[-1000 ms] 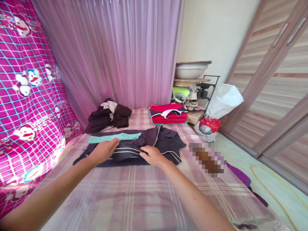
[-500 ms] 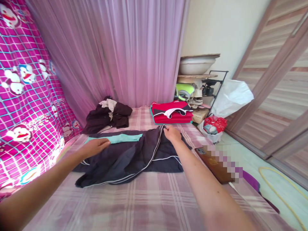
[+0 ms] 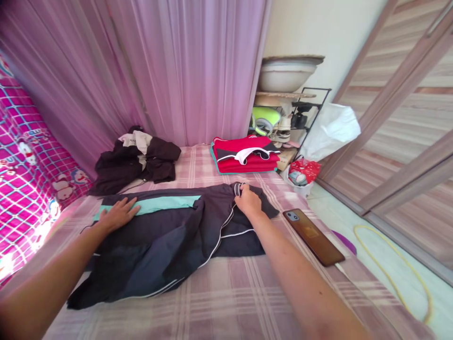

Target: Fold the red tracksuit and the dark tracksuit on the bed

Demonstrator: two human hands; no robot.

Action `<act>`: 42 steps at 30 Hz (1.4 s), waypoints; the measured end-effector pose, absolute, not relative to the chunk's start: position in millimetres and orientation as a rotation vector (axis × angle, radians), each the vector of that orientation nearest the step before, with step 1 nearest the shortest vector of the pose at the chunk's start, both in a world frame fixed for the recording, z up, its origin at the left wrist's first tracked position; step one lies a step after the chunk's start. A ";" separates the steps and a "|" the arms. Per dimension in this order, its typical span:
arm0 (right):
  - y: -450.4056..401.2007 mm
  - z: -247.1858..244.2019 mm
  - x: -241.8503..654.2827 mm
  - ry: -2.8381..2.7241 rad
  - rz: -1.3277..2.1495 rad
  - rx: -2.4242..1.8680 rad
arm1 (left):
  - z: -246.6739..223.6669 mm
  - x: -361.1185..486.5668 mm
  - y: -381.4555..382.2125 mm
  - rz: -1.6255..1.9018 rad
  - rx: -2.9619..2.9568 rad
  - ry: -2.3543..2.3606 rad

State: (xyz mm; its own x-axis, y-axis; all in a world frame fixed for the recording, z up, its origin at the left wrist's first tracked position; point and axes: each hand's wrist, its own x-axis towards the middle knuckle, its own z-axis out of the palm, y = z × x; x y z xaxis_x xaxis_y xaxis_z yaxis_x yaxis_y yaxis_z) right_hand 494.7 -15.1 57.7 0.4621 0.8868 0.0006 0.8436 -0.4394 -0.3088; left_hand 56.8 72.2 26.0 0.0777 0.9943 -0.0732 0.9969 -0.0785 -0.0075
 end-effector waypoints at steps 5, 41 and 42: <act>-22.0 72.9 497.3 -1.526 0.247 -2.550 | 33.6 68.5 63.0 -0.124 2.155 2.153; 33.2 42.3 557.6 -1.810 0.094 -2.321 | 33.5 76.7 48.6 0.008 2.209 2.207; 32.6 41.9 560.4 -1.819 0.104 -2.272 | 32.5 75.9 49.3 0.018 2.211 2.207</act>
